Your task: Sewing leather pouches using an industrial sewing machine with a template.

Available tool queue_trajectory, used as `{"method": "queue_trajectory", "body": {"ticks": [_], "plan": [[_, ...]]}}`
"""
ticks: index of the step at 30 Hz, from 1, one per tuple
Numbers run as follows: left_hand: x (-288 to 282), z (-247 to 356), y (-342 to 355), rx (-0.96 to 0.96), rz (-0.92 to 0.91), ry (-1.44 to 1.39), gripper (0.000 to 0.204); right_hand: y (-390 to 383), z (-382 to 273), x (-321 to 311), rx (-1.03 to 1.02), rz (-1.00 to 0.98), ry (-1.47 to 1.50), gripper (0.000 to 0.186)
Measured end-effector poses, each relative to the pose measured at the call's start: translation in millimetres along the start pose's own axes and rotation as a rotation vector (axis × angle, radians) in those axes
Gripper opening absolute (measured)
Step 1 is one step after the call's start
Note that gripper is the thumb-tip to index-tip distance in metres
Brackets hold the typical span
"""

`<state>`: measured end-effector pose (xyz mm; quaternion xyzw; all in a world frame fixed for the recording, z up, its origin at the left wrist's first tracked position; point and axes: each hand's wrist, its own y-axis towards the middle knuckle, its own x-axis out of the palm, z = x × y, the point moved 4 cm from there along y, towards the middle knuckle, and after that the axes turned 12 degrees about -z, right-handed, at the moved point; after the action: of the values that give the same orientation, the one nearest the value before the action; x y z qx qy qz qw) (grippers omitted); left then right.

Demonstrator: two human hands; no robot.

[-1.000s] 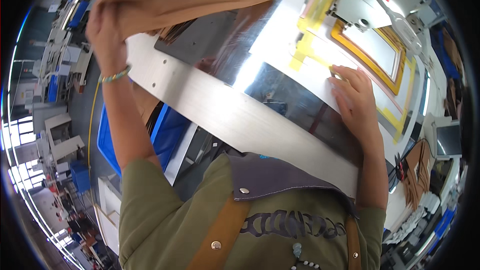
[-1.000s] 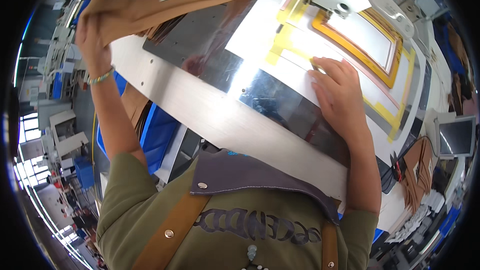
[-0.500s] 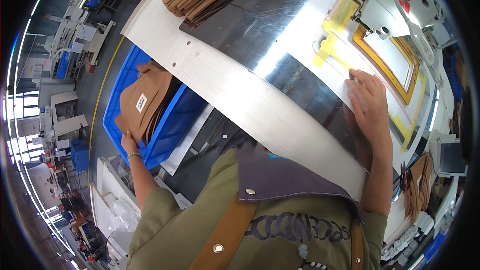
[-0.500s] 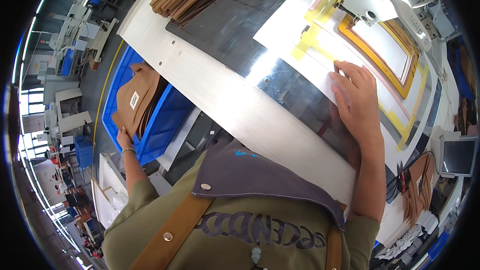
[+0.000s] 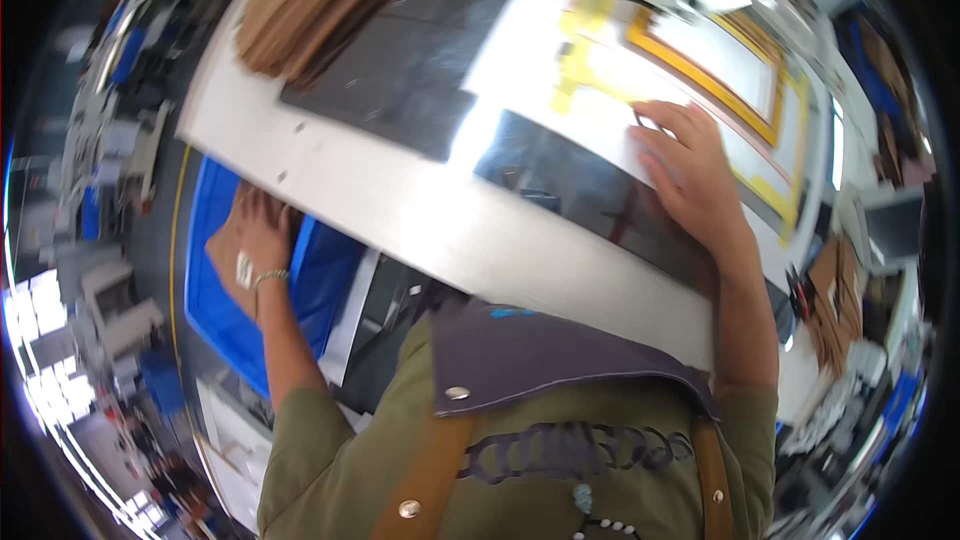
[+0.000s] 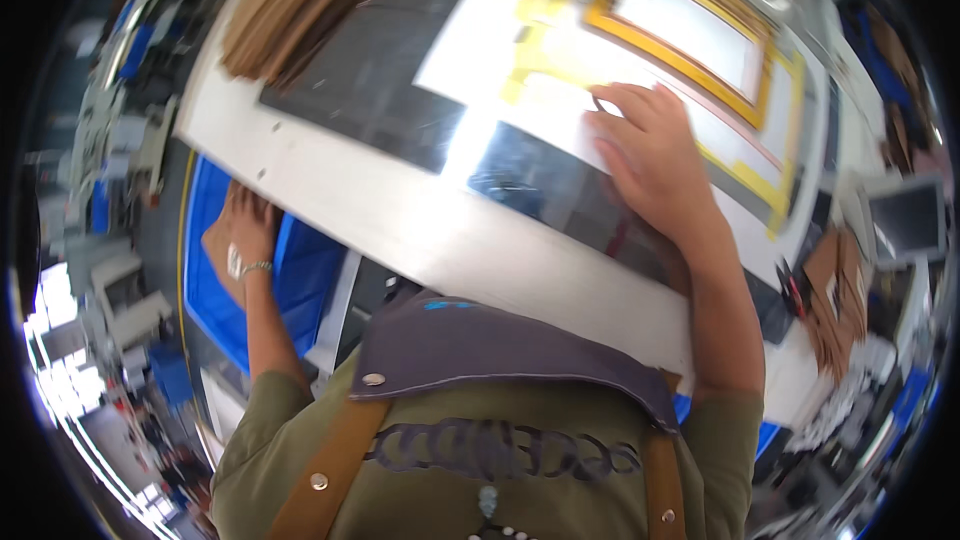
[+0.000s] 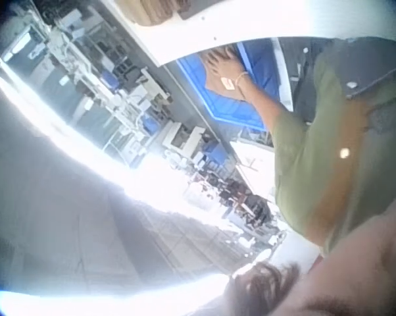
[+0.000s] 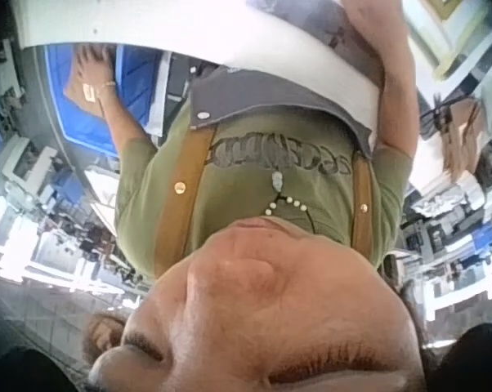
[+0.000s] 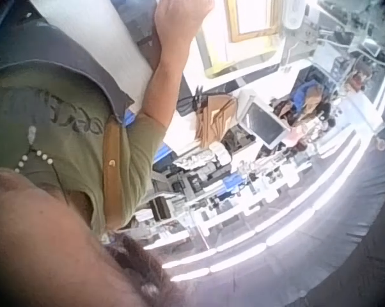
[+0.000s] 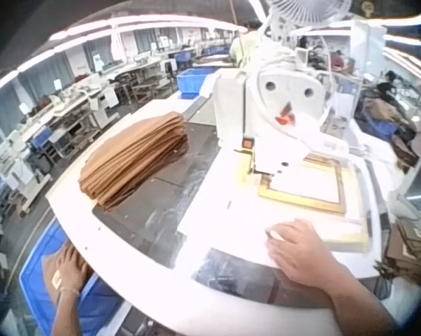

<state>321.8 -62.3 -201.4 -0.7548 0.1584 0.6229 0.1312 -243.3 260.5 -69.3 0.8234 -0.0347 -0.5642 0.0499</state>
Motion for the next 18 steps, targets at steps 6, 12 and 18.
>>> {"method": "queue_trajectory", "body": {"ticks": [6,12,18], "plan": [[-60.5,58.6,28.5,-0.278,-0.037,-0.492,0.051,-36.8,39.3,-60.5,0.115,0.182,-0.073,0.022],[-149.9,59.8,69.1,-0.075,0.757,-0.631,0.037,-56.6,70.8,-75.9,0.164,0.234,-0.056,0.025],[-219.0,311.2,102.7,0.677,0.023,-1.004,0.024,-22.7,63.0,-15.2,0.148,0.112,-0.063,0.032]]}}
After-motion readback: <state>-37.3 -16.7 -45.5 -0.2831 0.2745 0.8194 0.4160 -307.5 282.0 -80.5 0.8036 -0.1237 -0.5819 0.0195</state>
